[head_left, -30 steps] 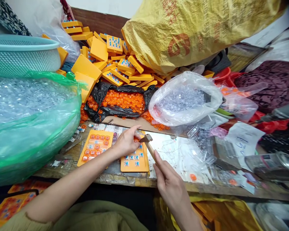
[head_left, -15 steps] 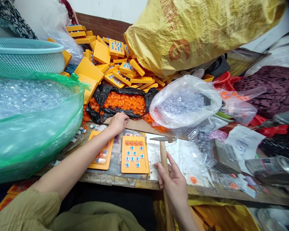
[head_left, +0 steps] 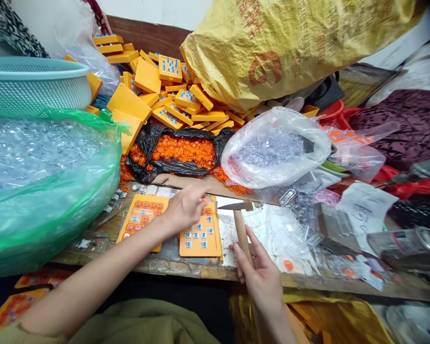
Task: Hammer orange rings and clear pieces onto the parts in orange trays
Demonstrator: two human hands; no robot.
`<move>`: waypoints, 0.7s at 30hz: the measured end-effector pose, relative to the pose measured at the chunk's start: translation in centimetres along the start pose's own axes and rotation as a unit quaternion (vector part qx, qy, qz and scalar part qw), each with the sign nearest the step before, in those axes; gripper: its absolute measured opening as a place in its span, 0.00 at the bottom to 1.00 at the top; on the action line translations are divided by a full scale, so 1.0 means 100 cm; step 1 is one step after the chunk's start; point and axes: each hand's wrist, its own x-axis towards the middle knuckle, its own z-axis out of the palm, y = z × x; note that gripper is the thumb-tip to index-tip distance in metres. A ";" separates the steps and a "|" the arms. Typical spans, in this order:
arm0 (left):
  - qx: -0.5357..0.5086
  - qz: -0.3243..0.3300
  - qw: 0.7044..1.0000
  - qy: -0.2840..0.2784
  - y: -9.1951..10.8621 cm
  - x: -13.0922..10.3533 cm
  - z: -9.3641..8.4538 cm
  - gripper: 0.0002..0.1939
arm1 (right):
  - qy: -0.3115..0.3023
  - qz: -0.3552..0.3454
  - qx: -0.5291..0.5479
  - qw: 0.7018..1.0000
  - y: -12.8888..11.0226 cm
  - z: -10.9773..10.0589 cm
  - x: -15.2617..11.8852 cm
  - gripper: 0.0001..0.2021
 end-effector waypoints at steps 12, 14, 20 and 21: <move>0.025 0.086 0.996 0.027 0.016 -0.028 0.028 0.28 | -0.070 -0.269 -0.250 0.928 0.001 -0.013 -0.012 0.22; 0.011 0.067 0.997 0.031 0.016 -0.029 0.029 0.29 | -0.072 -0.270 -0.257 0.925 0.000 -0.014 -0.012 0.22; -0.044 0.031 0.998 0.037 0.016 -0.029 0.031 0.29 | -0.035 -0.308 -0.230 0.923 -0.010 -0.018 -0.013 0.22; -0.049 0.027 0.998 0.036 0.016 -0.030 0.032 0.30 | -0.041 -0.309 -0.240 0.919 -0.010 -0.018 -0.012 0.22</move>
